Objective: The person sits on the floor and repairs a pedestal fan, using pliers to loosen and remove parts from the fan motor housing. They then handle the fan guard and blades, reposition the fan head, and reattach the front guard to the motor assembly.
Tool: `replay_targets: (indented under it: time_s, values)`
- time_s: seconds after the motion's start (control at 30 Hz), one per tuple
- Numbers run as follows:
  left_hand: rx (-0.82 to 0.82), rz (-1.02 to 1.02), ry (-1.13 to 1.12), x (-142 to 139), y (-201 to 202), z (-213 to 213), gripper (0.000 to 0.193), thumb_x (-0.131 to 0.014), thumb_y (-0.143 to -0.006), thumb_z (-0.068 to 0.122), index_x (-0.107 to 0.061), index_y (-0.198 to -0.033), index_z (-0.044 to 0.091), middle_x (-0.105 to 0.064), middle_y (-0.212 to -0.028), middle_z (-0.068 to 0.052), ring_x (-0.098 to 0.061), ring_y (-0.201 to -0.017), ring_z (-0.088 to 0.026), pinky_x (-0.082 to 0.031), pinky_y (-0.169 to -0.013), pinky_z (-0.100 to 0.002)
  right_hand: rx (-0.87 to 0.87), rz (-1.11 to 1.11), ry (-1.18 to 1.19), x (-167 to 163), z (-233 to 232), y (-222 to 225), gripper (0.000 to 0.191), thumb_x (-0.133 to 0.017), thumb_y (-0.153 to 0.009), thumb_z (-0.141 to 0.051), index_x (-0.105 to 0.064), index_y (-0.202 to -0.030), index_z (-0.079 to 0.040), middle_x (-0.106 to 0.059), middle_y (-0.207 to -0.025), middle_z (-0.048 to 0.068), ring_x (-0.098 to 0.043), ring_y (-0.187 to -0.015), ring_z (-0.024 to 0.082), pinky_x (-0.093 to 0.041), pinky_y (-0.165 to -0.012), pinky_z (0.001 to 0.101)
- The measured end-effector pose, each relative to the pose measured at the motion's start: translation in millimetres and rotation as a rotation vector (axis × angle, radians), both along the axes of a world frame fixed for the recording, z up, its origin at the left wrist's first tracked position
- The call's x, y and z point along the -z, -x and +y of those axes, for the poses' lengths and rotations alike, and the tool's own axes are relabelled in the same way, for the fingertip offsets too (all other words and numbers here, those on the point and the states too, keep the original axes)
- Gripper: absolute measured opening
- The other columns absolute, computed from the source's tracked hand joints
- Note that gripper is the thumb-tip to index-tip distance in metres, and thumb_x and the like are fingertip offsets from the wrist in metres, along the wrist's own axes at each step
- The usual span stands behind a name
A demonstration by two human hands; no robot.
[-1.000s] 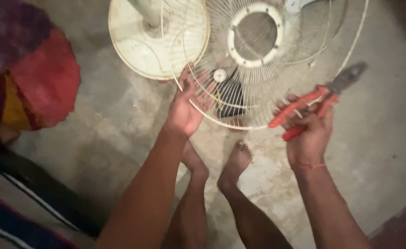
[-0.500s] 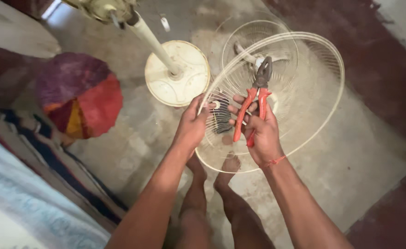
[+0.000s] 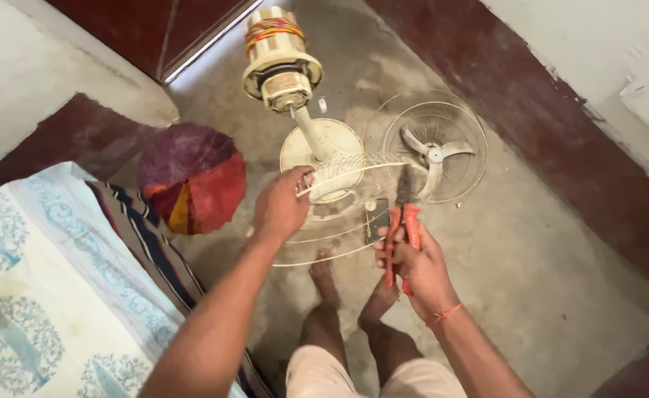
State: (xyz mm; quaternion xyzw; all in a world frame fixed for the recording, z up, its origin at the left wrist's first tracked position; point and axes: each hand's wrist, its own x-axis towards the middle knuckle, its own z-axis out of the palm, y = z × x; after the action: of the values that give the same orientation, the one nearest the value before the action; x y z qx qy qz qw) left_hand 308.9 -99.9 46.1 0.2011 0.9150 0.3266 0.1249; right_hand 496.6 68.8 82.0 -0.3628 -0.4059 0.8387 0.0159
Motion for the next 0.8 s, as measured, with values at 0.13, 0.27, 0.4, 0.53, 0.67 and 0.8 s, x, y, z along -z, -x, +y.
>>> replay_targets:
  time_s: [0.13, 0.27, 0.4, 0.53, 0.67, 0.8]
  values:
    - [0.125, 0.039, 0.015, -13.6, 33.5, -39.5, 0.026, -0.063, -0.093, 0.011, -0.072, -0.117, 0.013, -0.071, -0.113, -0.015, -0.067, -0.104, -0.039, -0.053, -0.087, -0.048, -0.225, 0.031, -0.063, -10.3, -10.8, 30.1, 0.049, -0.046, -0.080, 0.010, -0.055, -0.127, 0.000, -0.064, -0.126, 0.012, -0.067, -0.111, 0.025, -0.059, -0.089, 0.0406]
    - [0.212, 0.042, 0.052, -21.6, 62.0, -67.8, 0.034, -0.064, -0.087, 0.003, -0.070, -0.119, 0.011, -0.069, -0.118, -0.015, -0.066, -0.108, -0.039, -0.053, -0.090, -0.048, -0.358, 0.017, -0.076, -18.3, -29.9, 74.8, 0.054, -0.045, -0.077, 0.009, -0.060, -0.126, -0.008, -0.064, -0.130, 0.009, -0.066, -0.116, 0.023, -0.056, -0.094, 0.0378]
    - [0.366, 0.014, 0.110, -32.1, 90.6, -83.6, 0.063, -0.065, -0.075, -0.001, -0.054, -0.136, 0.009, -0.065, -0.128, -0.016, -0.064, -0.109, -0.042, -0.052, -0.087, -0.051, -0.342, 0.084, -0.046, -23.8, -48.2, 115.0, 0.041, -0.045, -0.076, 0.009, -0.055, -0.115, 0.000, -0.065, -0.137, 0.012, -0.069, -0.119, 0.027, -0.058, -0.096, 0.0417]
    - [0.517, -0.053, 0.235, -41.4, 115.2, -93.7, 0.091, -0.066, -0.074, -0.002, -0.025, -0.154, 0.007, -0.055, -0.140, -0.020, -0.064, -0.107, -0.043, -0.052, -0.088, -0.052, -0.316, 0.033, -0.057, -26.1, -66.4, 131.9, 0.053, -0.046, -0.077, 0.009, -0.057, -0.128, -0.002, -0.064, -0.138, 0.009, -0.068, -0.122, 0.025, -0.057, -0.096, 0.0394]
    - [0.671, -0.122, 0.164, -46.3, 146.5, -99.0, 0.114, -0.072, -0.075, 0.000, 0.002, -0.162, 0.004, -0.052, -0.138, -0.031, -0.063, -0.109, -0.046, -0.053, -0.090, -0.050, -0.294, 0.024, -0.112, -26.7, -76.4, 146.6, 0.058, -0.045, -0.080, 0.011, -0.060, -0.135, 0.002, -0.065, -0.135, 0.015, -0.064, -0.113, 0.024, -0.053, -0.092, 0.0350]
    - [0.772, -0.136, 0.095, -50.9, 172.5, -97.0, 0.125, -0.077, -0.068, 0.002, 0.010, -0.158, 0.001, -0.059, -0.131, -0.029, -0.062, -0.108, -0.046, -0.051, -0.093, -0.050, -0.230, -0.035, -0.098, -24.1, -82.4, 155.1, 0.057, -0.045, -0.081, 0.008, -0.059, -0.134, -0.005, -0.067, -0.131, 0.007, -0.068, -0.113, 0.018, -0.054, -0.094, 0.0321]
